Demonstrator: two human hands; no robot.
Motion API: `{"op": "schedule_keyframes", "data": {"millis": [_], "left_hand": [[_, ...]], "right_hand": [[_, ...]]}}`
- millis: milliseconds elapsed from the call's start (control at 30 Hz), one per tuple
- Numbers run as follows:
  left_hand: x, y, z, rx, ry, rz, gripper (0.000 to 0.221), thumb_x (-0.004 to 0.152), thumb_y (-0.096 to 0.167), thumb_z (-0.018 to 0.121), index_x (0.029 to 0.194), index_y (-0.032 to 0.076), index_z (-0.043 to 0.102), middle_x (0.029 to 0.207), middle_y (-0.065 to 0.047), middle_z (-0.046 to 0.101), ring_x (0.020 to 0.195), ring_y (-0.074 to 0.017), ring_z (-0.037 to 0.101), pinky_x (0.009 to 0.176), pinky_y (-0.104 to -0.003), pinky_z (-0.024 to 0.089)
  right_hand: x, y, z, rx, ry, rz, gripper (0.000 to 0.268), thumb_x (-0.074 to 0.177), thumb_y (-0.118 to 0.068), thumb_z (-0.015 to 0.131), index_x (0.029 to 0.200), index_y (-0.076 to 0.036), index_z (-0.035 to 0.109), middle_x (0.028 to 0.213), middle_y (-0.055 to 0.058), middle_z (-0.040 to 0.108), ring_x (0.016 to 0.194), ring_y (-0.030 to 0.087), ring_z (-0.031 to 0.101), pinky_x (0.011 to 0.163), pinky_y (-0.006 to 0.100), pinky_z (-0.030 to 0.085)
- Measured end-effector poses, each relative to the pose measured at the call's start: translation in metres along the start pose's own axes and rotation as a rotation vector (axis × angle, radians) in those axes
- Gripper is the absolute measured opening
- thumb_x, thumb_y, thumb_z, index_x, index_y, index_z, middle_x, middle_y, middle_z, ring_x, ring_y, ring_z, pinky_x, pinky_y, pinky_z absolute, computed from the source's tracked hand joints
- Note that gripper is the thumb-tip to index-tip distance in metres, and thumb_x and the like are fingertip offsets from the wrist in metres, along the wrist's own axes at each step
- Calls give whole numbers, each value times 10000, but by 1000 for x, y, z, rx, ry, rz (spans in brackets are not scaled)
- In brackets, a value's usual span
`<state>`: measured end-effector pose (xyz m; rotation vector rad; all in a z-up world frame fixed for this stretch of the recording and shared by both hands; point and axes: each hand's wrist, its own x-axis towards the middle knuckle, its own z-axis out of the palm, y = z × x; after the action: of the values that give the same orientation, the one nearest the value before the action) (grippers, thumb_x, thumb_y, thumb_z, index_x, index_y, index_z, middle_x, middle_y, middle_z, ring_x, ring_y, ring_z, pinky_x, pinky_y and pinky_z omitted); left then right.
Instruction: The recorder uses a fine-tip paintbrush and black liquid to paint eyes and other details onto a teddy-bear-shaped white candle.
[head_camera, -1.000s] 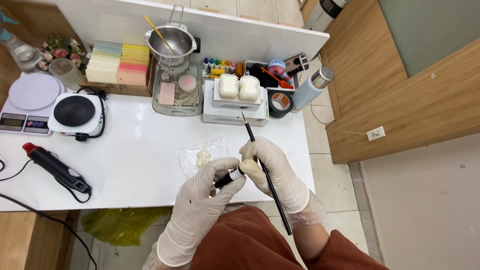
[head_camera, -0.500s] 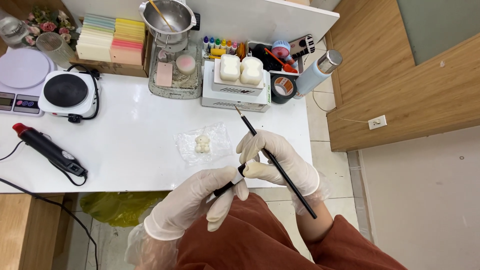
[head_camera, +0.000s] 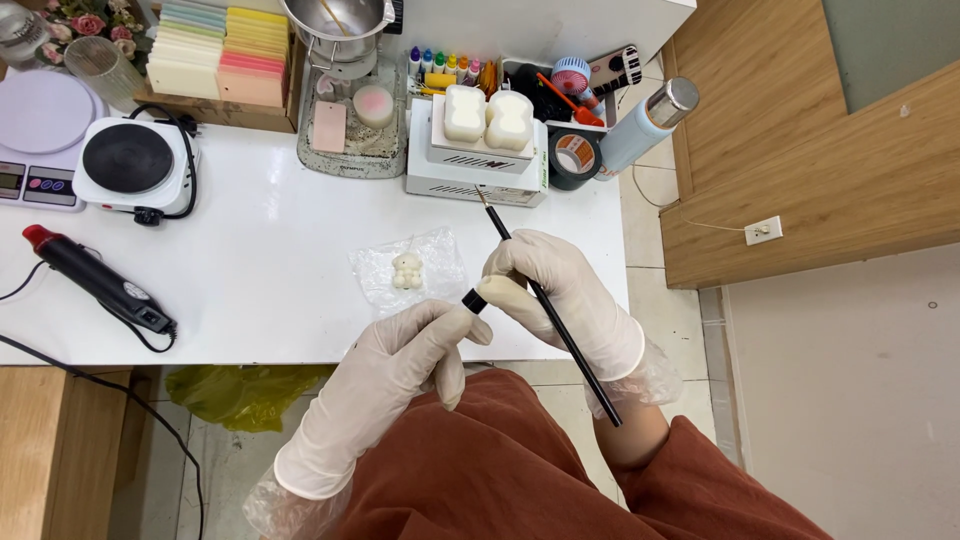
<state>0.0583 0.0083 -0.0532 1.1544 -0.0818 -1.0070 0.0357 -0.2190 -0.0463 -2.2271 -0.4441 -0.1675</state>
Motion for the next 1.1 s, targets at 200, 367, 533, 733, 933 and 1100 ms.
{"op": "schedule_keyframes", "data": {"millis": [200, 367, 533, 733, 933, 1100], "left_hand": [[1, 1, -4, -7, -40, -14, 380, 1005, 376, 571, 990, 45, 757, 529, -4, 565, 504, -100, 523, 509, -234, 398], [-2, 4, -2, 18, -38, -18, 384, 1009, 382, 561, 990, 50, 755, 535, 1, 565, 505, -93, 504, 510, -228, 366], [-2, 4, -4, 10, -36, -14, 383, 1018, 388, 561, 974, 54, 742, 546, 5, 564, 527, -89, 524, 536, -229, 408], [-1, 7, -11, -14, -112, -64, 413, 996, 418, 552, 959, 56, 745, 530, -4, 575, 479, -108, 544, 454, -228, 369], [1, 5, -15, -108, -203, -50, 450, 1003, 432, 563, 914, 25, 732, 500, -17, 572, 446, -134, 560, 431, -246, 378], [-1, 10, -13, -9, -101, -69, 437, 1006, 431, 545, 914, 50, 738, 494, -1, 571, 439, -109, 542, 414, -223, 307]], "right_hand": [[3, -8, -7, 231, -78, 20, 141, 1021, -196, 682, 1067, -67, 651, 984, 20, 679, 863, 150, 628, 817, 290, 527], [-3, 2, -2, 328, -71, 99, 153, 1025, -203, 627, 1059, -54, 626, 944, 17, 647, 849, 134, 582, 806, 273, 516], [-1, 2, 0, 101, -77, 175, 180, 1033, -187, 650, 902, -63, 636, 858, 17, 665, 746, 116, 580, 699, 266, 506], [2, -11, -11, 295, -135, 105, 116, 1013, -150, 687, 1043, -53, 630, 988, 38, 683, 846, 134, 603, 814, 283, 532], [2, -8, -17, 231, -129, -36, 194, 965, -137, 743, 1121, -64, 654, 1111, 63, 738, 989, 168, 706, 909, 322, 573], [13, -29, -19, 391, -54, -44, 215, 970, -164, 664, 1093, -28, 551, 966, 53, 613, 991, 214, 598, 985, 337, 482]]}}
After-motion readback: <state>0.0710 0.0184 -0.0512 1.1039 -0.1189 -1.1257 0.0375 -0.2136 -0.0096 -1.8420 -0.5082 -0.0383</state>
